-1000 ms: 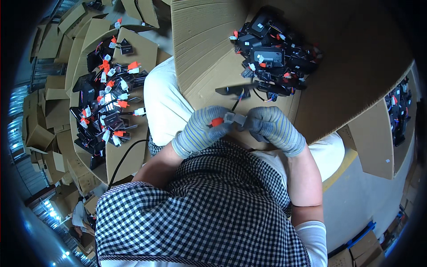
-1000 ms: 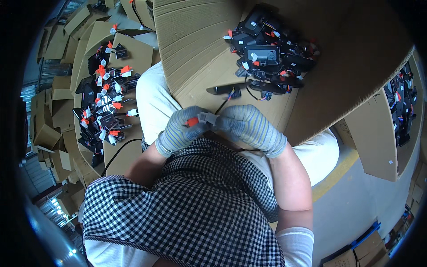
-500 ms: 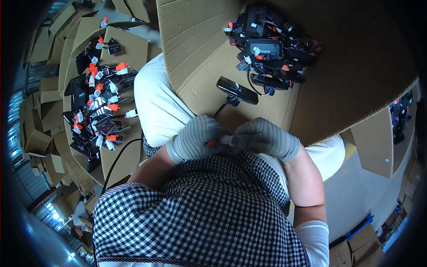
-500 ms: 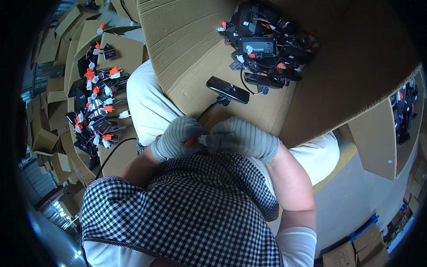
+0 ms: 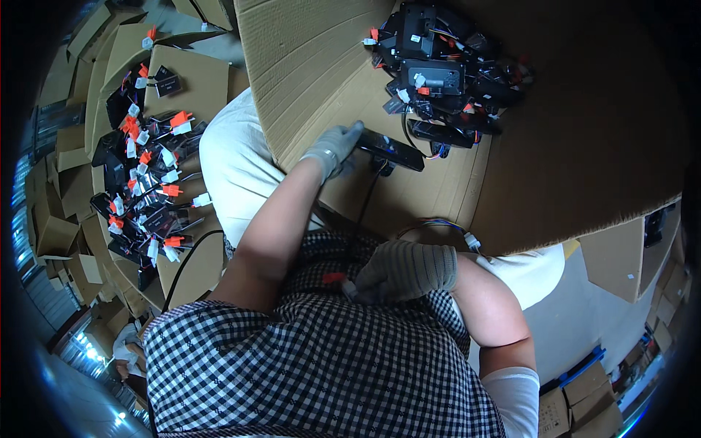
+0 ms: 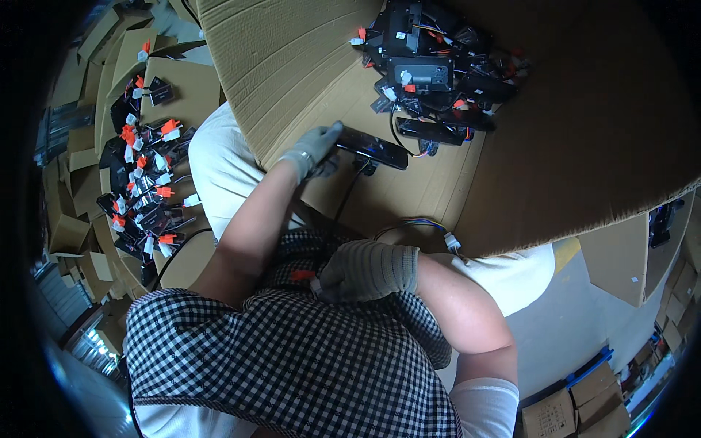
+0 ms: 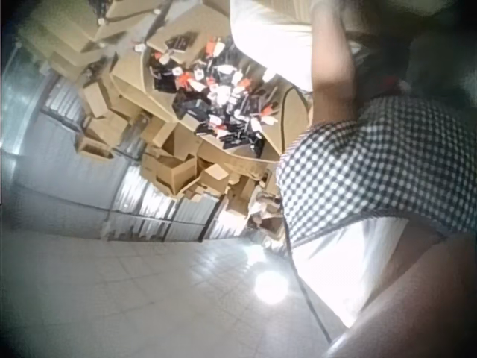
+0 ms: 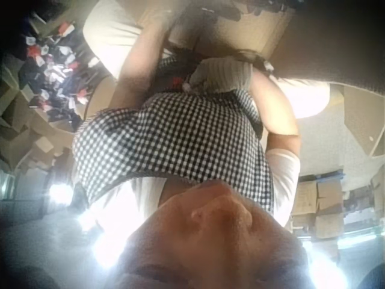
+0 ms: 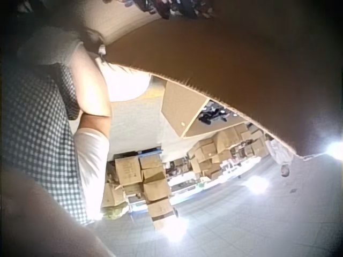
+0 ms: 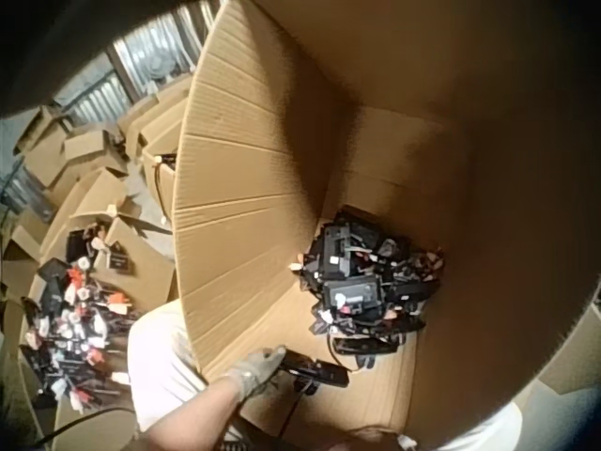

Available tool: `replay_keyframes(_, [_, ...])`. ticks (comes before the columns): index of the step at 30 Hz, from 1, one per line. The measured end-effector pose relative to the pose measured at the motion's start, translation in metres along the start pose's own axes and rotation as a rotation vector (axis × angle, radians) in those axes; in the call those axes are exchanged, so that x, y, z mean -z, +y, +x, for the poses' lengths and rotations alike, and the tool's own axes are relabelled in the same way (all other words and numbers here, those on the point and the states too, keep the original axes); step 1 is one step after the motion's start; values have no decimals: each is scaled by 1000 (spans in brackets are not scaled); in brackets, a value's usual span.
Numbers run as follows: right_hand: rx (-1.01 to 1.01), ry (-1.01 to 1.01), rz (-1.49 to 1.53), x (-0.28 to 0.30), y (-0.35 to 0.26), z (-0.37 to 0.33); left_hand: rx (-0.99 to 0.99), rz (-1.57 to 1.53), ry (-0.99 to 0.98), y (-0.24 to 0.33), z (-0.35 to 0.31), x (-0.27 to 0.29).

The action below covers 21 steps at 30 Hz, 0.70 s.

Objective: The person sorts small electronic devices with digital displays by hand, placing them into cardboard boxes.

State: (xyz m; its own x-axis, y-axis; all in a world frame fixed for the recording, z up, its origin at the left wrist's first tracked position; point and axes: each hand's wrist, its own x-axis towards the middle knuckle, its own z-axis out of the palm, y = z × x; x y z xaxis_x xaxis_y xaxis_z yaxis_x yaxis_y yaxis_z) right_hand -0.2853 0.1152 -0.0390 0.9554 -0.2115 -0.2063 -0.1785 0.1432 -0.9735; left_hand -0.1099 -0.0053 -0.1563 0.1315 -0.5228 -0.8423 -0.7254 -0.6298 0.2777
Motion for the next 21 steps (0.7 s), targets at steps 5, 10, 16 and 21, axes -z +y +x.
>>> replay_keyframes(5, [-54, -99, -28, 7, 0, 5, -96, -571, -289, -18, 54, -43])
replay_keyframes(10, [-122, -101, 7, 16, -12, 4, -530, -720, -314, -44, 11, -18])
replay_keyframes(16, [22, 31, -215, 17, 7, -7, -792, -879, -259, -60, -87, 58])
replay_keyframes(21, [-106, 626, 2, -4, 9, -16, -926, -1622, 36, -103, -125, 135])
